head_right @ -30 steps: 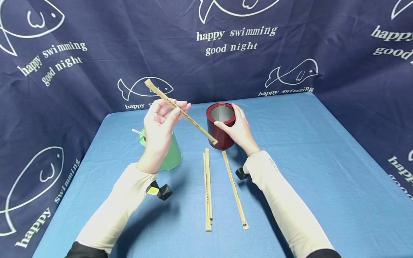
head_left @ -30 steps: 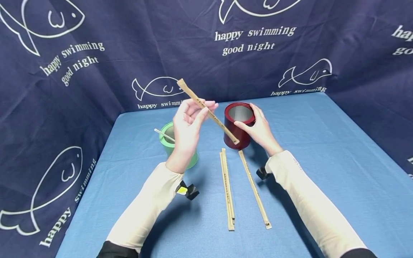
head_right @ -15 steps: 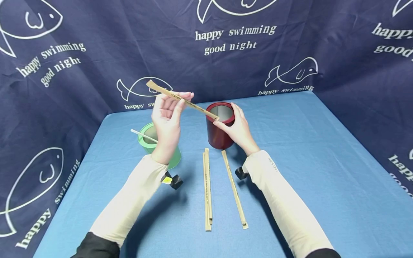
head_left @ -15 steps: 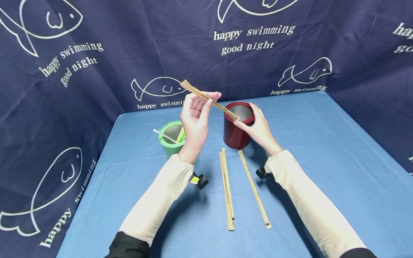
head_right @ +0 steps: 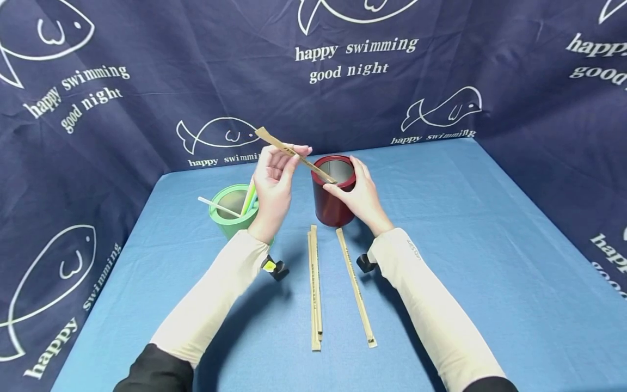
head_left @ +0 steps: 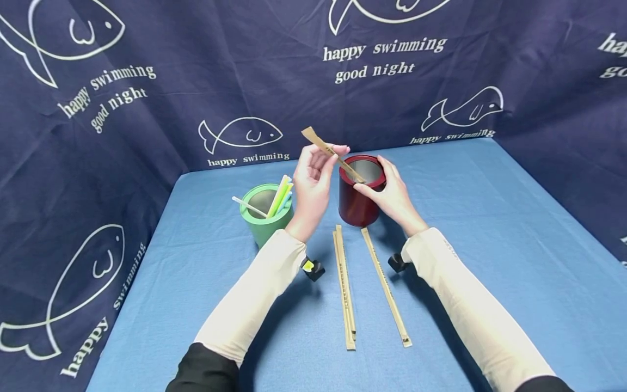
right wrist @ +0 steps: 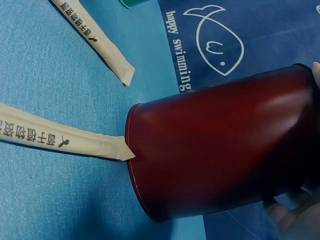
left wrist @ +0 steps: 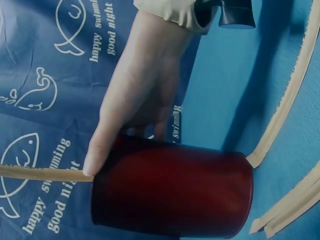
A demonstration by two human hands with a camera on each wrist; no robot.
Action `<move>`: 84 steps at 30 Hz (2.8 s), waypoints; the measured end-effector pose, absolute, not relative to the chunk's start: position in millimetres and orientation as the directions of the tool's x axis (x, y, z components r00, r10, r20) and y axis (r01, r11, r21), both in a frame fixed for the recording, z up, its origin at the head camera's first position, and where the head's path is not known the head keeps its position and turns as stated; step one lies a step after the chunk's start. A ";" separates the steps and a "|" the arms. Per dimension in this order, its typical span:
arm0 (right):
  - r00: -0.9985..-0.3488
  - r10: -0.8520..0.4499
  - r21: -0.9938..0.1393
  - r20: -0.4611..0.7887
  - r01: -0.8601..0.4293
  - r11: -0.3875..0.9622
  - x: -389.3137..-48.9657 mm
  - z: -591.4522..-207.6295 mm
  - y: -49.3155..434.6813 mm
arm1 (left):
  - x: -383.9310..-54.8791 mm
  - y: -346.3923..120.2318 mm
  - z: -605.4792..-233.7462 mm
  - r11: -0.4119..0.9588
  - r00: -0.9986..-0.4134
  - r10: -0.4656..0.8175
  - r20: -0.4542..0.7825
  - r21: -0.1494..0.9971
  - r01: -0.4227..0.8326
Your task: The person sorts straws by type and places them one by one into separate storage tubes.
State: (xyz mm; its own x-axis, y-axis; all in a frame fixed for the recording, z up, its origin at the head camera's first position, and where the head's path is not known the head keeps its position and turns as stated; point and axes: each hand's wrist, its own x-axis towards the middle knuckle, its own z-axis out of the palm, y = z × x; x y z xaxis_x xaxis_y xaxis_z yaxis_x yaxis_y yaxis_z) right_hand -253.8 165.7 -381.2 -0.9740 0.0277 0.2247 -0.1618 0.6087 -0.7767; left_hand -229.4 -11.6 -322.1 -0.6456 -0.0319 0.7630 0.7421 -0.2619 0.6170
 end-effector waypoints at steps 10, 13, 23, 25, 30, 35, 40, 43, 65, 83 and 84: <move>-0.975 0.022 -0.774 0.223 -0.163 0.611 -252.2 -381.5 166.3 | -239.9 -2.5 -337.0 -0.204 -0.667 0.048 0.744 0.661 0.722; -0.975 0.022 -0.775 0.219 -0.161 0.611 -252.7 -381.8 166.8 | -242.2 -0.4 -340.6 -0.176 -0.669 0.063 0.741 0.668 0.723; -0.973 0.022 -0.776 0.228 -0.168 0.608 -252.2 -382.3 166.3 | -251.2 5.8 -353.8 -0.157 -0.711 0.087 0.698 0.714 0.682; -0.973 0.023 -0.776 0.228 -0.168 0.608 -252.5 -382.5 166.1 | -252.4 6.4 -356.3 -0.153 -0.720 0.090 0.688 0.724 0.673; -0.974 0.023 -0.779 0.225 -0.166 0.604 -252.9 -382.0 166.0 | -255.6 7.2 -362.8 -0.124 -0.735 0.094 0.672 0.740 0.661; -0.975 0.024 -0.779 0.220 -0.161 0.607 -253.0 -381.8 165.6 | -258.4 7.5 -366.9 -0.113 -0.746 0.088 0.660 0.751 0.651; -0.975 0.025 -0.779 0.222 -0.162 0.606 -252.4 -381.2 165.6 | -259.1 8.2 -368.2 -0.109 -0.763 0.085 0.641 0.767 0.632; -0.975 0.027 -0.780 0.223 -0.161 0.604 -252.3 -381.3 165.5 | -259.7 7.7 -369.9 -0.106 -0.769 0.084 0.634 0.773 0.625; -0.972 0.033 -0.782 0.234 -0.168 0.601 -254.2 -382.1 164.9 | -246.9 -2.7 -363.2 -0.099 -0.826 0.046 0.562 0.825 0.556; -0.972 0.031 -0.788 0.232 -0.169 0.591 -252.3 -380.3 164.3 | -207.7 -16.7 -364.2 -0.076 -0.857 0.076 0.509 0.860 0.504; -0.973 0.032 -0.790 0.228 -0.166 0.590 -252.5 -380.4 164.3 | -205.6 -17.2 -364.7 -0.078 -0.860 0.071 0.505 0.863 0.500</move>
State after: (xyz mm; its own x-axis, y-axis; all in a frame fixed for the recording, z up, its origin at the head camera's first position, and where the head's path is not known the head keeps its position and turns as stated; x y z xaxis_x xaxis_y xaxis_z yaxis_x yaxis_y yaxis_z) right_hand -252.5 164.3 -380.4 -0.9730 0.0324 0.2284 -0.1658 0.5905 -0.7899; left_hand -205.6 -17.2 -364.7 -0.8605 0.0705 0.5046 0.4996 -0.0778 0.8628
